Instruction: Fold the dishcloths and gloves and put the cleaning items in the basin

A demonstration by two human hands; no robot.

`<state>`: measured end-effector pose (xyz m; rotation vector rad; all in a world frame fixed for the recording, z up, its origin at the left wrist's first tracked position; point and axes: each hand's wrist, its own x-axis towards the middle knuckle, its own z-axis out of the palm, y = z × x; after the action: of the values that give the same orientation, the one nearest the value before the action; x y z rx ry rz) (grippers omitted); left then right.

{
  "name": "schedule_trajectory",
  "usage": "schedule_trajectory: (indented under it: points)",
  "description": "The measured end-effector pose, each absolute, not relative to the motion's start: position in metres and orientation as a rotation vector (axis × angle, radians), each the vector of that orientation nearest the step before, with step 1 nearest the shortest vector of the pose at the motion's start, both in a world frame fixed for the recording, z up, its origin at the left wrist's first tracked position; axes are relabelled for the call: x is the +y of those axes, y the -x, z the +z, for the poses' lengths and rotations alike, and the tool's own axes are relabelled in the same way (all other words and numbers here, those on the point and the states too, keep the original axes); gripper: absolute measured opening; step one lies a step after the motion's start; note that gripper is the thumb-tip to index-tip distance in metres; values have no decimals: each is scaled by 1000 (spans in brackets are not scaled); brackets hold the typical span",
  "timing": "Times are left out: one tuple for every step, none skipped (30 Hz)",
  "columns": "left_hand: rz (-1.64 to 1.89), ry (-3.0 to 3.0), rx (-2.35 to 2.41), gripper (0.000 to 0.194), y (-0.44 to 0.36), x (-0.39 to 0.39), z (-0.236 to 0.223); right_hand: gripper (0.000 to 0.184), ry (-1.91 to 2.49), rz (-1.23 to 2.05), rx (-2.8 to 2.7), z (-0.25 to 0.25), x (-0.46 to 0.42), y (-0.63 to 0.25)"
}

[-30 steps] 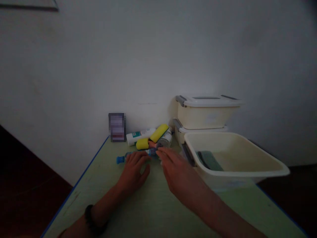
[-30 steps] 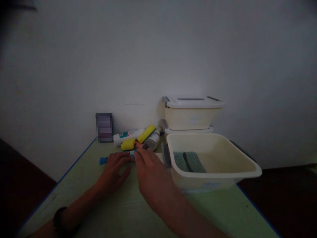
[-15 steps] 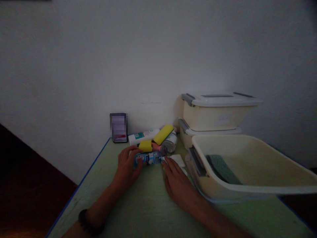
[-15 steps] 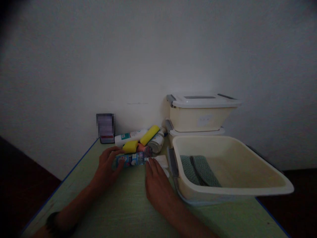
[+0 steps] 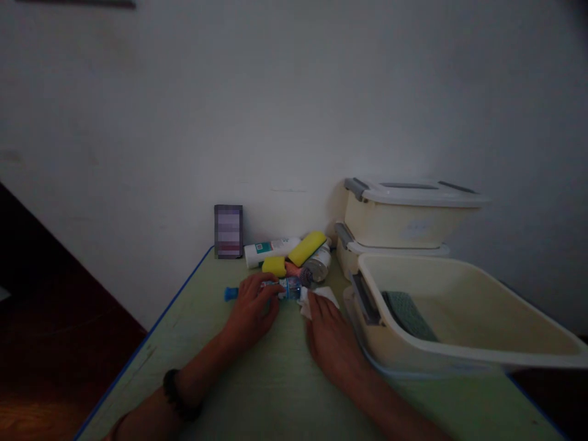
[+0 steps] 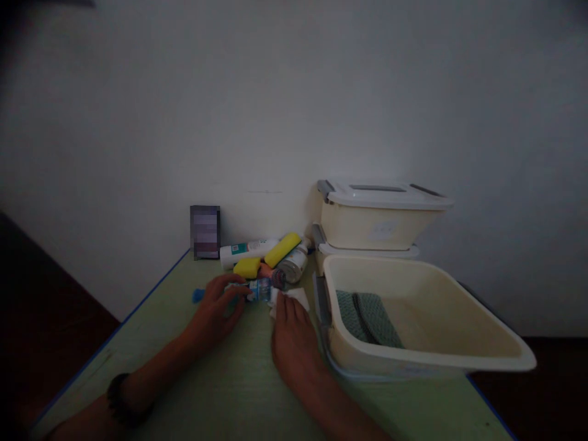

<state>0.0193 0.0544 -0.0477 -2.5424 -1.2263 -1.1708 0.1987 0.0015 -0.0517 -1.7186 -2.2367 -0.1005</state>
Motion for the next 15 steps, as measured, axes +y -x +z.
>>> schedule_trajectory:
  points:
    - [-1152,2538,-1250,24,-20,54,-48,48,1704,-96,-2245,-52,1,-199]
    - [-1130,2524,-1285,27,-20,55,-48,48,1692,-92,-2251,-52,2,-199]
    - [-1104,2509,-1328,32,-20,55,-48,48,1685,-88,-2252,-52,2,-199]
    - [-1069,2499,-1377,38,-19,57,-48,48,1680,-83,-2252,-52,2,-199]
    - [-1031,2498,-1426,43,-18,59,-49,48,1677,-77,-2251,-52,2,-199]
    - [-994,2506,-1466,46,-17,61,-49,48,1676,-71,-2251,-52,2,-199]
    - [-961,2519,-1499,47,-16,64,-50,48,1676,-65,-2252,-52,3,-199]
    - [-931,2534,-1523,48,-15,66,-50,48,1675,-59,-2255,-52,3,-199]
    - [-911,2545,-1543,48,-14,67,-50,48,1673,-53,-2261,-51,3,-199]
    - [-903,2547,-1560,48,-13,68,-50,48,1670,-49,-2266,-51,3,-199]
    - [-901,2543,-1576,49,-13,69,-49,49,1666,-45,-2272,-50,3,-200]
    - [-897,2538,-1595,49,-13,69,-48,49,1661,-41,-2277,-49,3,-200]
    - [-891,2532,-1615,49,-14,69,-47,49,1654,-37,-2281,-48,2,-201]
    - [-881,2527,-1632,48,-15,68,-46,50,1648,-32,-2283,-48,2,-201]
    - [-868,2524,-1646,45,-16,67,-44,50,1641,-27,-2283,-48,1,-202]
